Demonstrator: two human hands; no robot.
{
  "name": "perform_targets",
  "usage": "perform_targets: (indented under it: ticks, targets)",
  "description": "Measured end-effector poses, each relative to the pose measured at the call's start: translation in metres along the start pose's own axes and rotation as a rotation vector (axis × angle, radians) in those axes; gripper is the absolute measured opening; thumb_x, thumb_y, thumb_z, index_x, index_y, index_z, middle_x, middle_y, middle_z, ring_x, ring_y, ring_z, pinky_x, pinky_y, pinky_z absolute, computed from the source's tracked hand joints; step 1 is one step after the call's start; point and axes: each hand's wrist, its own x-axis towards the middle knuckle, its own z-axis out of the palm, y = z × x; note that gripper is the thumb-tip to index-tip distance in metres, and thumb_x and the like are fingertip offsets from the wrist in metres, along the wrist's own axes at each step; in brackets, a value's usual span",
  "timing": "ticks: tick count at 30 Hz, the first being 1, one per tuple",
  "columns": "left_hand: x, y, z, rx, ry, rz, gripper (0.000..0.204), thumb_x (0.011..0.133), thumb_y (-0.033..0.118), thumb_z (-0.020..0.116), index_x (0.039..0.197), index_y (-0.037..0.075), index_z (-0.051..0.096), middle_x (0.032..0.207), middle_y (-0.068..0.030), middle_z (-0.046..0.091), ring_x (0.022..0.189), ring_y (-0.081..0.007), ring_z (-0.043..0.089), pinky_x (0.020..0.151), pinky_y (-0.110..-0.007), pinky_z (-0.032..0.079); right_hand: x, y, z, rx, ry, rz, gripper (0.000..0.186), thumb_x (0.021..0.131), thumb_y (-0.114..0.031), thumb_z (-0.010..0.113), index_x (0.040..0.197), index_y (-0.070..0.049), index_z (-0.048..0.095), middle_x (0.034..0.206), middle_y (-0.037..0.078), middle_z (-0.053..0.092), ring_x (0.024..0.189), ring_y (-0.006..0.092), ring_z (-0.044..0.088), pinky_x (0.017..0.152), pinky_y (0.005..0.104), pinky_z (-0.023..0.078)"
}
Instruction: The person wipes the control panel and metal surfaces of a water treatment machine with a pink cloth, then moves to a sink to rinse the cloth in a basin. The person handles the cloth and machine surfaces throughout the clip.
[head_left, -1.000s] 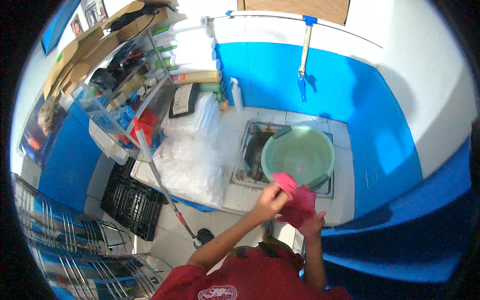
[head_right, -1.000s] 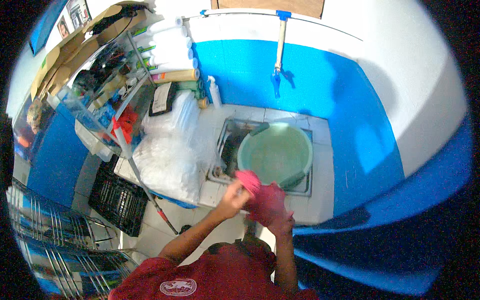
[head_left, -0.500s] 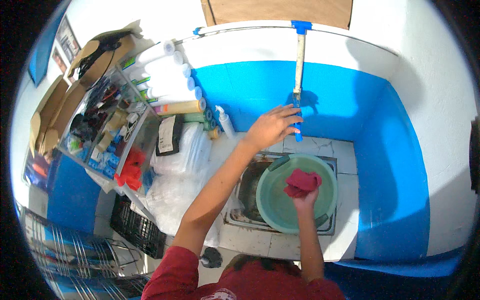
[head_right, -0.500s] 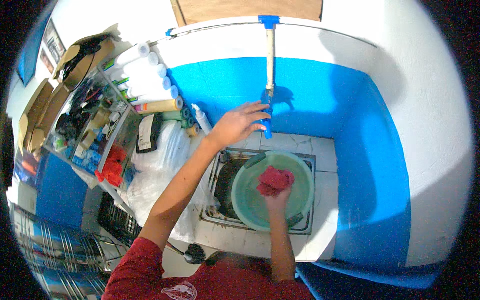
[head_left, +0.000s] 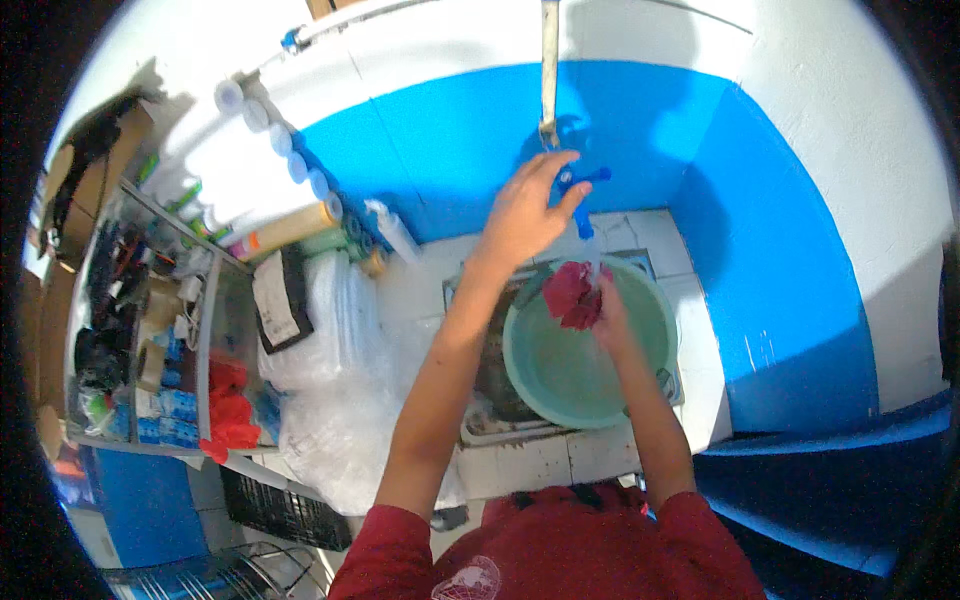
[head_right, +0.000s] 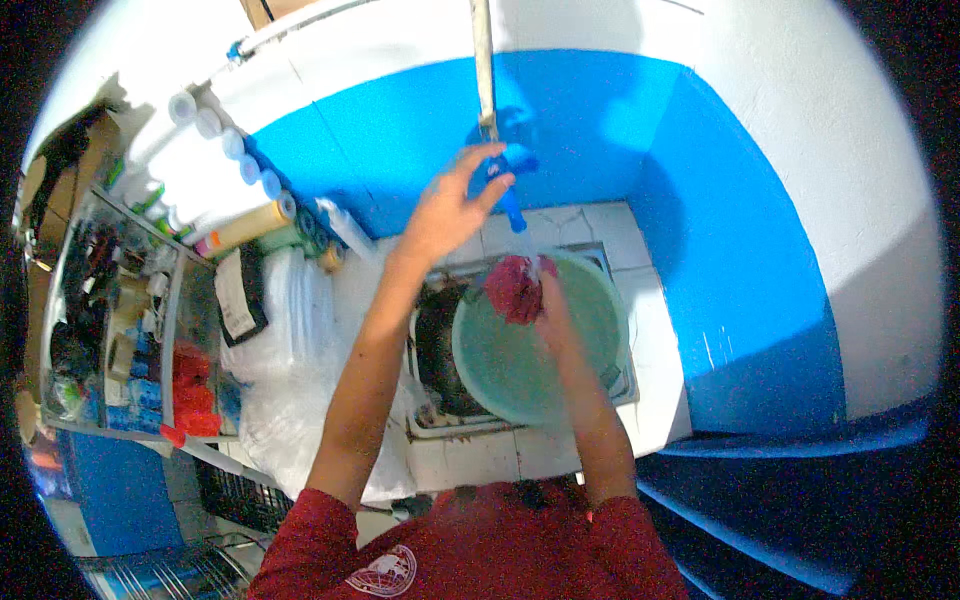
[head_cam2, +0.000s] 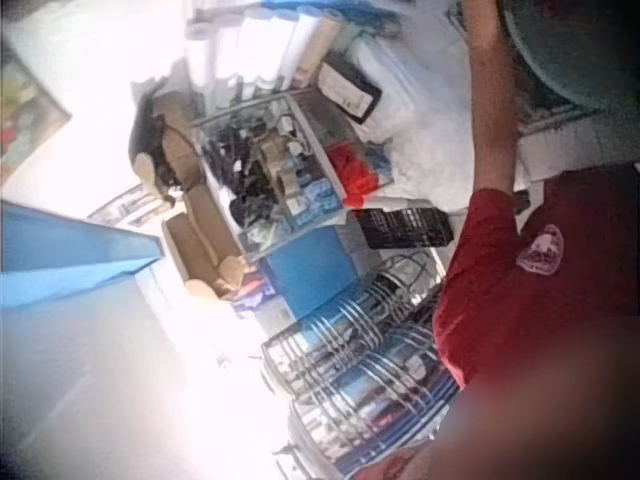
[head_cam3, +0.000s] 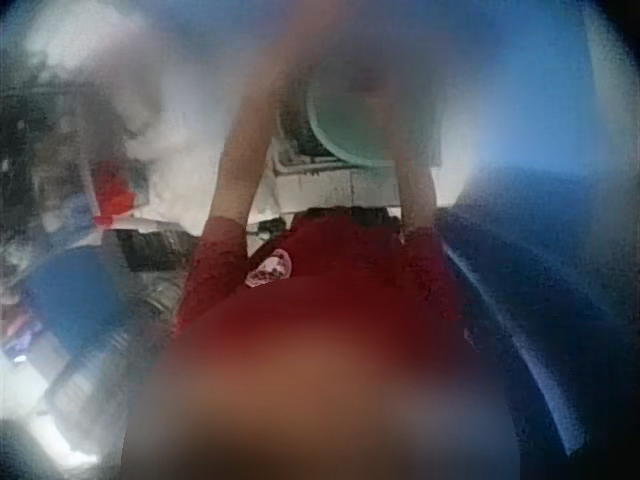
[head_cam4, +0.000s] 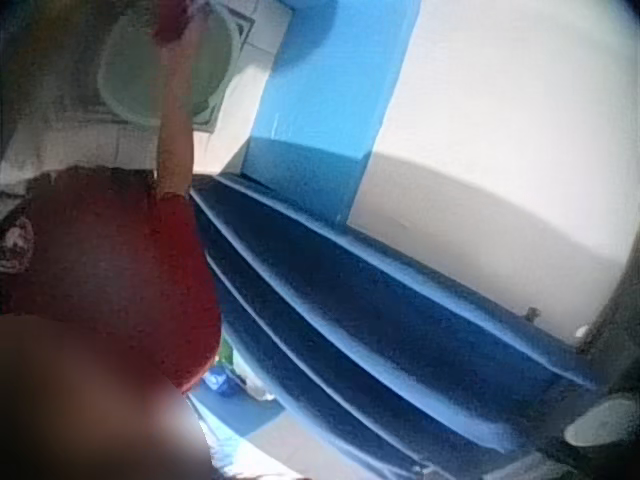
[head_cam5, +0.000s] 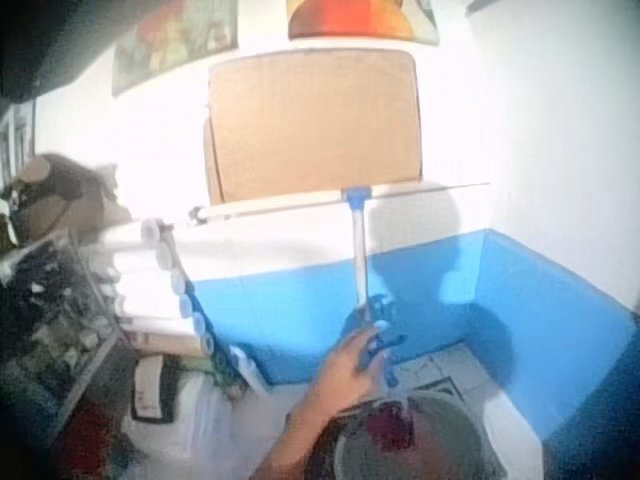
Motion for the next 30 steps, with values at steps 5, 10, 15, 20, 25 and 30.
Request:
perform_targets:
  ticks: [5,10,15,20,25,30]
  targets:
    - [-0.014,-0.003,-0.002,-0.026,-0.022,0.173,0.043,0.091,0.019,0.068,0.13,0.004,0.059,0.128,-0.0203,0.063,0.121,-0.0391,0.058,0.103,-0.045,0.046,-0.003,-0.007,-0.008,-0.103,0.009,-0.119,0.029,0.098,-0.025,0.058,0.121,-0.008,0.06,0.105,0.007,0.068,0.093,0.0219,0.067,0.079,0.0394,0.056]
    - [-0.027,-0.005,0.003,-0.014,-0.111,0.088,0.054,0.092,0.016,0.067,0.142,0.006,0.049,0.148,-0.0213,0.047,0.135,-0.0375,0.048,0.108,-0.043,0.044,-0.034,-0.007,0.019,-1.191,0.056,-0.854,0.047,0.092,-0.017,0.067,0.133,0.0,0.052,0.105,0.016,0.069,0.093,0.0307,0.068,0.08,0.043,0.055]
    - [-0.063,-0.014,0.016,-0.164,-0.044,-0.168,0.073,0.093,0.021,0.068,0.154,0.005,0.031,0.155,-0.0238,0.039,0.143,-0.0348,0.039,0.112,-0.042,0.039,-0.036,-0.056,0.024,-1.925,-0.131,-0.556,0.055,0.091,-0.017,0.066,0.139,-0.002,0.043,0.103,0.026,0.068,0.093,0.0456,0.066,0.08,0.052,0.053]
    - [-0.103,-0.033,0.031,-0.078,-0.261,-0.379,0.082,0.093,0.028,0.07,0.155,-0.001,0.024,0.154,-0.028,0.037,0.143,-0.0364,0.038,0.115,-0.043,0.034,-0.038,-0.081,0.025,-1.788,-0.187,-0.586,0.038,0.089,-0.016,0.065,0.124,-0.004,0.054,0.093,0.026,0.069,0.09,0.0472,0.066,0.076,0.0553,0.052]
    - [-0.12,-0.032,0.057,-0.094,-0.413,-0.442,0.092,0.091,0.031,0.073,0.156,-0.002,0.016,0.152,-0.0319,0.037,0.141,-0.0378,0.041,0.116,-0.043,0.033,-0.041,-0.1,0.033,-1.662,-0.339,-0.6,0.033,0.088,-0.011,0.064,0.119,-0.005,0.056,0.097,0.026,0.068,0.093,0.0457,0.066,0.078,0.0548,0.051]
    - [-0.134,-0.032,0.075,-0.225,-0.401,-0.477,0.098,0.086,0.026,0.077,0.155,-0.004,0.014,0.148,-0.0305,0.042,0.137,-0.0353,0.045,0.113,-0.042,0.037,-0.041,-0.1,0.03,-1.521,-0.395,-0.559,0.028,0.089,-0.015,0.067,0.114,-0.004,0.061,0.104,0.022,0.069,0.097,0.0357,0.068,0.083,0.0438,0.053]
